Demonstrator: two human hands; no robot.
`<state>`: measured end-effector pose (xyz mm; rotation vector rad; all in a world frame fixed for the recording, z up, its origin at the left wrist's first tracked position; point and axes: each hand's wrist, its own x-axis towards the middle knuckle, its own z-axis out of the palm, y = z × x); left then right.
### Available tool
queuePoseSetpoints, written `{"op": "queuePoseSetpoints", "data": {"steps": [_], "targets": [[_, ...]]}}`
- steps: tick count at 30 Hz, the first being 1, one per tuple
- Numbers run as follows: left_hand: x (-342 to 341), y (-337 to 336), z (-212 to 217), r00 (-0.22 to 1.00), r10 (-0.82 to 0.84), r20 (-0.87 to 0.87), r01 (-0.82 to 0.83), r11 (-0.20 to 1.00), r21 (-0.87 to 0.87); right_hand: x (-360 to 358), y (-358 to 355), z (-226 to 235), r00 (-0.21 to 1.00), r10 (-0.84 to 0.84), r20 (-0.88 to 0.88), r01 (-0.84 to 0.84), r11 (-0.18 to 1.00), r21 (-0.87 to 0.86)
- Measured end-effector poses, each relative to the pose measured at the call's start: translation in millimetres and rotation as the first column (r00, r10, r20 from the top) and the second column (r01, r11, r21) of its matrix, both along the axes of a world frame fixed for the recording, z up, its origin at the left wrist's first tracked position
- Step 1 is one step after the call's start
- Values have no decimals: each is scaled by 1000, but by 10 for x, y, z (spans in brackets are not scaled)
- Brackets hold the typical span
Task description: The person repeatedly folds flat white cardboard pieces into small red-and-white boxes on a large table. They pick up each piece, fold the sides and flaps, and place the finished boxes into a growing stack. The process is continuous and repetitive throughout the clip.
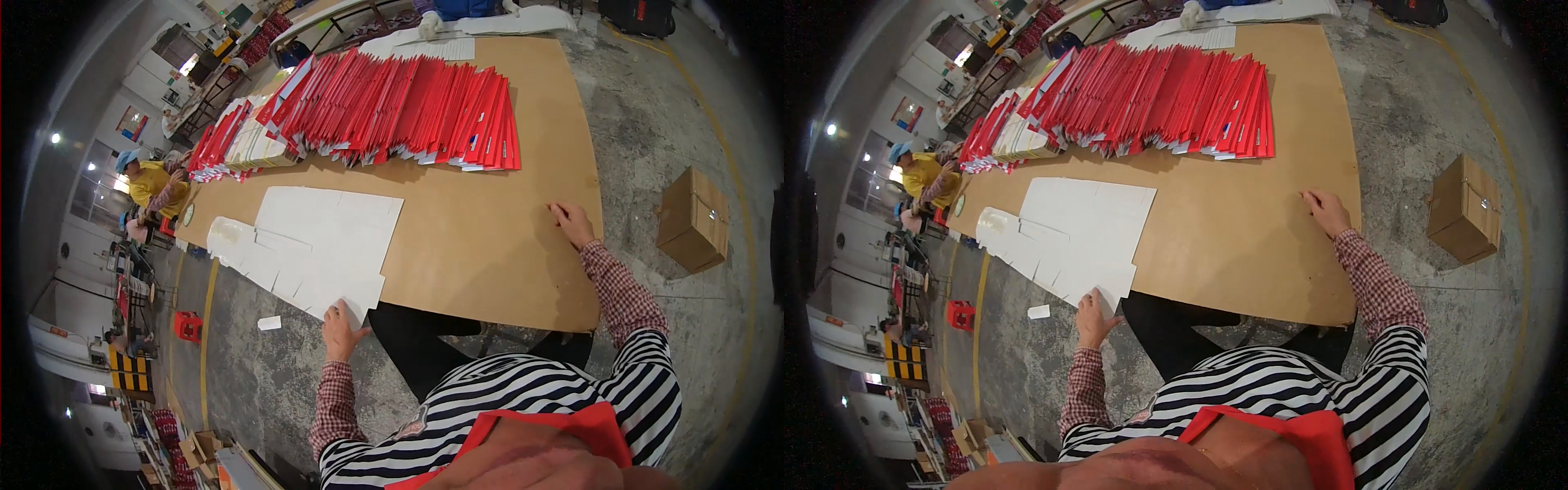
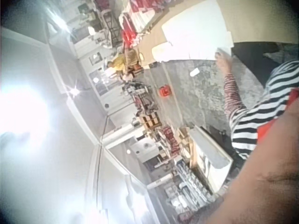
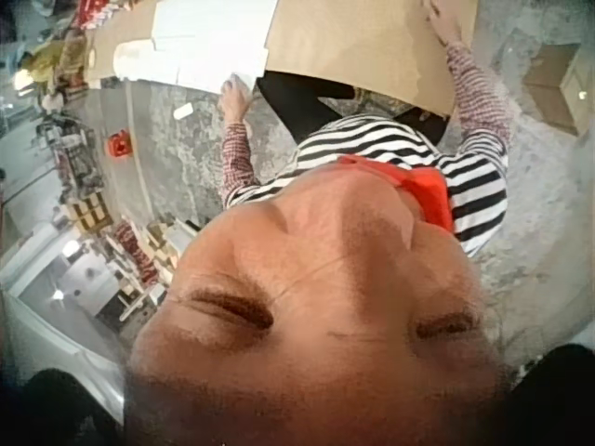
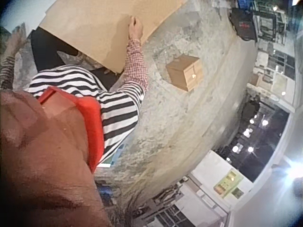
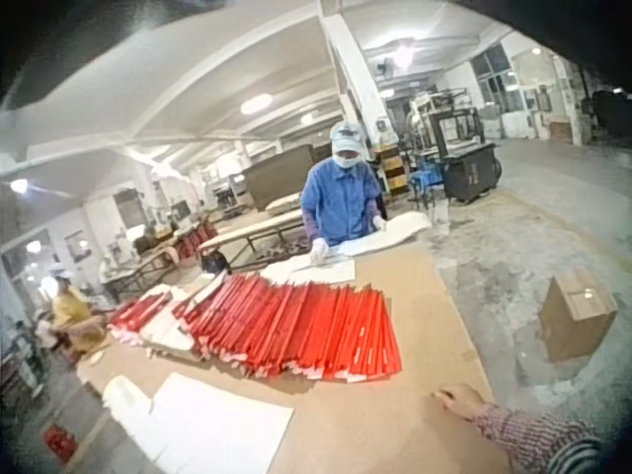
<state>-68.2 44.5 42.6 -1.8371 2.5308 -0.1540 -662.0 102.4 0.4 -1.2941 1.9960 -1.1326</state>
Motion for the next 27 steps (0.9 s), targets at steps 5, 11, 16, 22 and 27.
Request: {"op": "queuePoseSetpoints", "data": {"steps": [5, 11, 16, 22, 27], "targets": [[290, -175, -56, 970, -193, 149, 191, 981, 27, 106, 129, 35, 983, 97, 159, -104, 994, 40], [-769, 9, 1624, 826, -563, -21, 543, 806, -237, 706, 480, 1098, 793, 191, -579, -478, 784, -396], [-2409, 935, 1222, 361, -837, -411, 840, 483, -247, 1106, 1058, 1108, 591, 488, -642, -784, 536, -313], [-2717, 1170, 428, 496, -830, -256, 864, 441, 245, 219, 2442, 493, 731, 158, -664, -328, 935, -138], [-2871, 856, -203, 404, -806, -432, 906, 419, 64, 134, 2663, 439, 818, 157, -554, -220, 974, -48]]}}
